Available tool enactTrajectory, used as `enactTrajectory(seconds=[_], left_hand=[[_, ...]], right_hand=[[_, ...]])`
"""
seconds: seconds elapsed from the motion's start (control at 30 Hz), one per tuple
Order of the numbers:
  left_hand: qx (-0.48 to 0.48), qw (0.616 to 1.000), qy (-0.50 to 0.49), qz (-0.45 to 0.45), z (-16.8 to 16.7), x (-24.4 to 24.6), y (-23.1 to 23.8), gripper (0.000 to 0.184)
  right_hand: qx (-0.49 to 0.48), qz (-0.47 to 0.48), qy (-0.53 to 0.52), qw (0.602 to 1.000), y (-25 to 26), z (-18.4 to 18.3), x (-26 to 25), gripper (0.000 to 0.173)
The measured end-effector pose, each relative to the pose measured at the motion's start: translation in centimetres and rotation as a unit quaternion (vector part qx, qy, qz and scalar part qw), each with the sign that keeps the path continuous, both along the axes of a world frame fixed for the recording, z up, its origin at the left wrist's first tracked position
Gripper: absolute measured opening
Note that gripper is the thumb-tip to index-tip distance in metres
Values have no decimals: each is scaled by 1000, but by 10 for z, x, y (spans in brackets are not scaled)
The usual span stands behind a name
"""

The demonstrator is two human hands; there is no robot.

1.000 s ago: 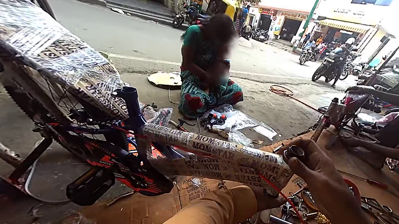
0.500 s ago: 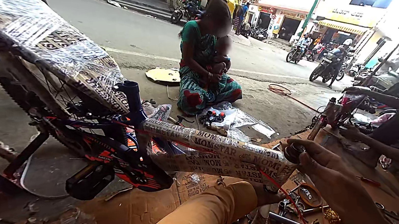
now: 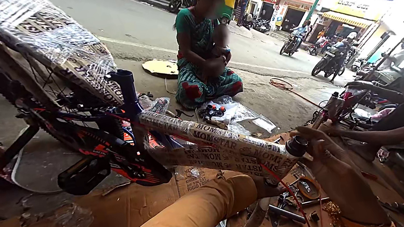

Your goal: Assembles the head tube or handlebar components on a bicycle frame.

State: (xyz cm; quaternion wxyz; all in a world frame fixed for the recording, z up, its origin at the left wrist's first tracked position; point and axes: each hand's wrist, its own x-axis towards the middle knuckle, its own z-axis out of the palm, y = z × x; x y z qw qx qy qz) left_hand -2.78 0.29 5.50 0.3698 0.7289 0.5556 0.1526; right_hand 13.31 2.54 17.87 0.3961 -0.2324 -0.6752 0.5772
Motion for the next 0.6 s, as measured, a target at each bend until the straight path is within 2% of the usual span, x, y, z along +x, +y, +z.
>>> enactTrajectory(seconds=[0.03, 0.1, 0.13, 0.2, 0.3, 0.37, 0.47, 0.53, 0.6], left_hand=[[3, 1000, 0, 6, -4, 1, 2, 58], [-14, 1000, 12, 12, -4, 0, 2, 61], [-31, 999, 21, 12, -4, -1, 2, 65], [-44, 999, 26, 9, -3, -2, 2, 68], [-54, 998, 22, 2, 19, -3, -13, 65], [-26, 1000, 16, -1, 24, -3, -16, 58], [-2, 1000, 17, 3, -1, -2, -2, 58], [-28, 999, 23, 1, 6, -3, -3, 62], [-51, 998, 28, 8, 16, -3, -11, 68]], right_hand=[[0, -8, 9, 1000, -2, -1, 0, 42], [-8, -78, 60, 995, -4, -2, -2, 28], [-19, -102, 84, 991, -4, -2, -3, 30], [-6, -74, 60, 995, -3, 1, -3, 28], [20, 12, -17, 1000, -6, 2, -5, 45], [0, -29, 7, 1000, -7, 0, -9, 40], [-42, -78, 72, 993, -2, -3, -11, 29], [-3, -14, 42, 999, 1, -2, -8, 26], [30, 55, 16, 998, 1, 0, -6, 40]])
